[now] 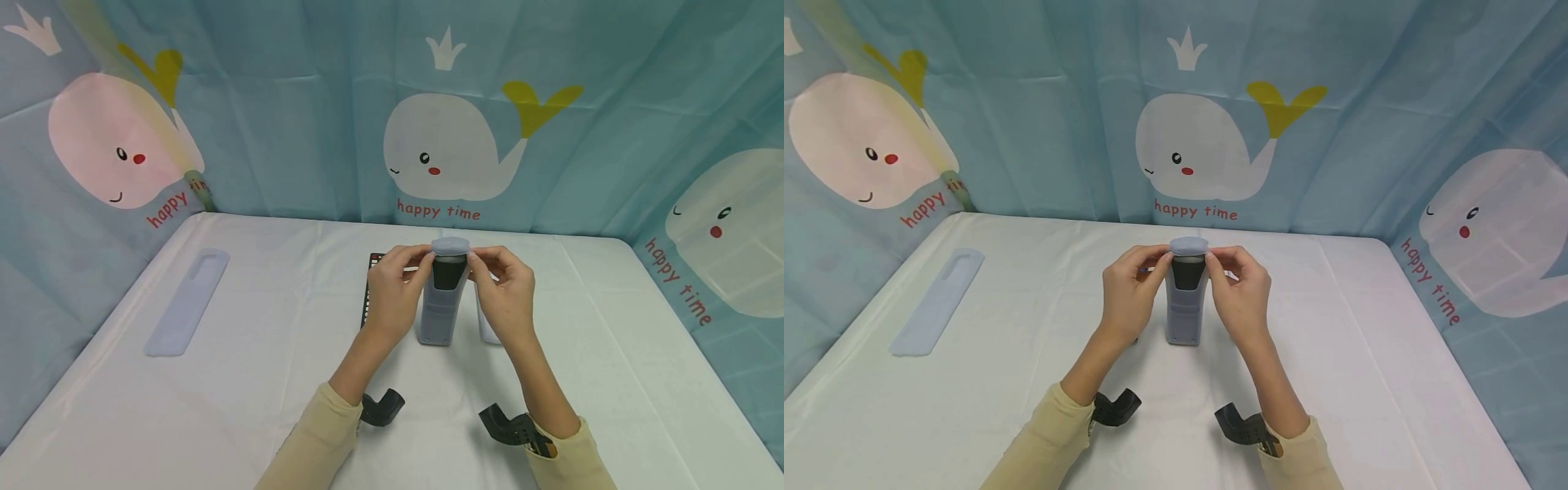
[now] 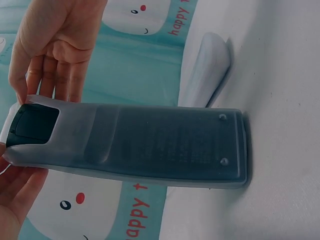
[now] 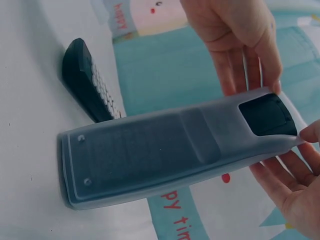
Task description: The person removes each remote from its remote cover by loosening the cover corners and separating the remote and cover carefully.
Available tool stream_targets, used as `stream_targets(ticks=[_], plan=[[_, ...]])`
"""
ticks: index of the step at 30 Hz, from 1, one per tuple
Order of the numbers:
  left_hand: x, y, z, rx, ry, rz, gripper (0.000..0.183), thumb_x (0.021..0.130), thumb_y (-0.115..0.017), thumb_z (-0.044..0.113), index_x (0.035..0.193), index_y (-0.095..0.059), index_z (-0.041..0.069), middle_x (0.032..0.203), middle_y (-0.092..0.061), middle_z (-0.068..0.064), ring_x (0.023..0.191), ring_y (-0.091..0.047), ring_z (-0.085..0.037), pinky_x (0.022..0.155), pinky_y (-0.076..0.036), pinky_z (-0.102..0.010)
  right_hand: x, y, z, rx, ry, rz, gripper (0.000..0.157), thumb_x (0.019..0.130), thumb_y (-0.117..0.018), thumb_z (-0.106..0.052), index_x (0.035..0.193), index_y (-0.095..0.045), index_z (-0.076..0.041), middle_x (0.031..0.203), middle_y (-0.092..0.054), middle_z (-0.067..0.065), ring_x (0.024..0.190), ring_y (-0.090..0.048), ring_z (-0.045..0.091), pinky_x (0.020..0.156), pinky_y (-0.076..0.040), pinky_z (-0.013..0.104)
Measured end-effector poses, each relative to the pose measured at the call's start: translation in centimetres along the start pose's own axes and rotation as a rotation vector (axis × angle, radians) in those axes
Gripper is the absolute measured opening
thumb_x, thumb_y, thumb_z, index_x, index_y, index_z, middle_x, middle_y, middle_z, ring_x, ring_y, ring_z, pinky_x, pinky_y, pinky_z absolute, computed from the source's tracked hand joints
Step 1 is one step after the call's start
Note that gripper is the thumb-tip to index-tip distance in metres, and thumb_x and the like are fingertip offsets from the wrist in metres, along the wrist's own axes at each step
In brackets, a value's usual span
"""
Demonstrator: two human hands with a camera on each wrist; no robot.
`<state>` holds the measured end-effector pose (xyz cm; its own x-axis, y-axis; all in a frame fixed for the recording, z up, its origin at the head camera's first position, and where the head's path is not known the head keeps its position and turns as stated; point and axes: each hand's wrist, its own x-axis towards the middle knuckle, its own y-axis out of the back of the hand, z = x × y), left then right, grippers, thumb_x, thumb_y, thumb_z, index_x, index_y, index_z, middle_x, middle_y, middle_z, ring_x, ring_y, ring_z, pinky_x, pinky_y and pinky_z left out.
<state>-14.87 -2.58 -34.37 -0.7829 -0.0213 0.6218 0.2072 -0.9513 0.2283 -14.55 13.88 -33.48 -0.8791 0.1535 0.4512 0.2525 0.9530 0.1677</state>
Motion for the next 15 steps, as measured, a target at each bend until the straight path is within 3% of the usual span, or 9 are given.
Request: stream_targets(ticks=[15], plan=[[0.01, -0.22, -0.03, -0.042, -0.008, 0.068, 0.01, 0.1, -0.071, 0.004, 0.103, -0.076, -0.004, 0.099, -0.077, -0.017, 0.09, -0.077, -0.03, 0.072, -0.066, -0.034, 0.1, 0.26, -0.2, 0.029, -0.062, -0.002, 0.013, 0.103, -0.06, 0.003, 0.098, -0.066, 0.014, 0.094, -0.07, 0.005, 0.084, -0.07, 0.003, 0.076, -0.063, 0.021]])
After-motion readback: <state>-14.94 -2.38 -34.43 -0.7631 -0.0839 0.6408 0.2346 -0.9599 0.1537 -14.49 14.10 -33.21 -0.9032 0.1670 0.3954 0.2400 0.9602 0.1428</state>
